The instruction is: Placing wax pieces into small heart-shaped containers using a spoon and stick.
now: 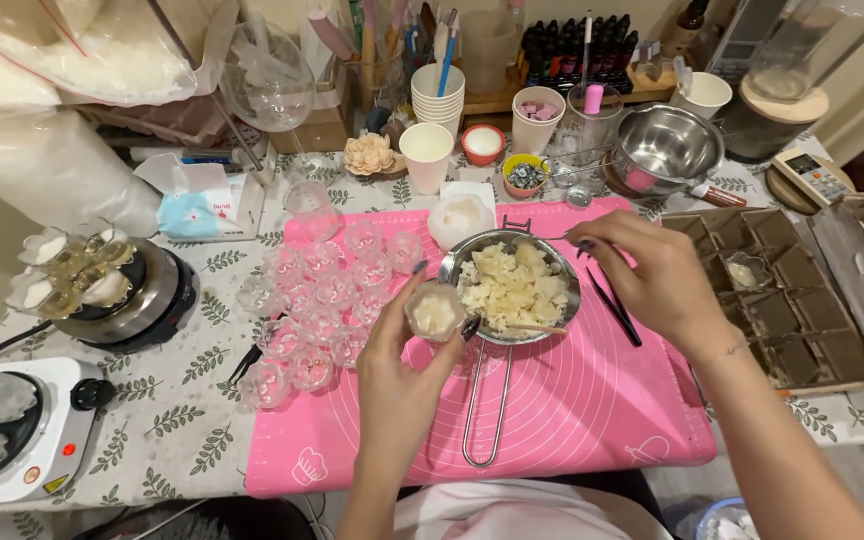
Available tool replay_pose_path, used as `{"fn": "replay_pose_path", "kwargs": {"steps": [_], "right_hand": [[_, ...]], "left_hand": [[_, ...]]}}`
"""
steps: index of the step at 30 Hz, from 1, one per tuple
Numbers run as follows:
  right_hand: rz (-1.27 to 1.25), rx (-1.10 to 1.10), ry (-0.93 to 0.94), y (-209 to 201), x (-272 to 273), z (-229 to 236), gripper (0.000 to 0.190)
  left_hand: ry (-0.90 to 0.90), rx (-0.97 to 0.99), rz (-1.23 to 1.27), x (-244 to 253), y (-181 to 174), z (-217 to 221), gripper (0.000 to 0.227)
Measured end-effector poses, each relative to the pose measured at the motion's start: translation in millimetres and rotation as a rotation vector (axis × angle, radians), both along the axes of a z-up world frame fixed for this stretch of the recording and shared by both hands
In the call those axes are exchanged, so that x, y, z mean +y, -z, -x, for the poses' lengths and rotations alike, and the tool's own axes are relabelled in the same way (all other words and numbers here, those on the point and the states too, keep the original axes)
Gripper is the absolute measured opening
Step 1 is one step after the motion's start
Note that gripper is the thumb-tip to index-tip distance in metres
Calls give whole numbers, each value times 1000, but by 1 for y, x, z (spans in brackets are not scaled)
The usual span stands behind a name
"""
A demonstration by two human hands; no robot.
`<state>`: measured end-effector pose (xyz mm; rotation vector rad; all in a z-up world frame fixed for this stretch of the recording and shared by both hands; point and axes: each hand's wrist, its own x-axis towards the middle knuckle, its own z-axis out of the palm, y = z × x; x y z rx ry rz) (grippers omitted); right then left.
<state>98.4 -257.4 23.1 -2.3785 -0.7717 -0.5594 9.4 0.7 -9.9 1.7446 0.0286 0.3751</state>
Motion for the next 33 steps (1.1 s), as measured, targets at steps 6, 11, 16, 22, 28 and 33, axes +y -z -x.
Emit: {"fn": "replay_pose_path", "kwargs": {"steps": [6,11,16,22,28,33], "right_hand": [[-254,-1,93,8,-1,9,16],[-615,104,18,3,4,24,20],[-469,-55,48,-13,22,69,20],[-54,-157,-144,-8,42,72,23],[-8,-237,-236,-15,54,63,33],[-112,-124,-167,-22,49,45,13]], "left_hand": [[49,-6,5,-7,-6,-10,54],[55,6,13,-10,-8,-23,53],[72,332,-31,-17,-19,-29,57],[59,-170,-285,-21,-4,-28,62],[106,-179,-289,-16,-4,-33,65],[190,-144,-270,-15,1,-36,62]]}}
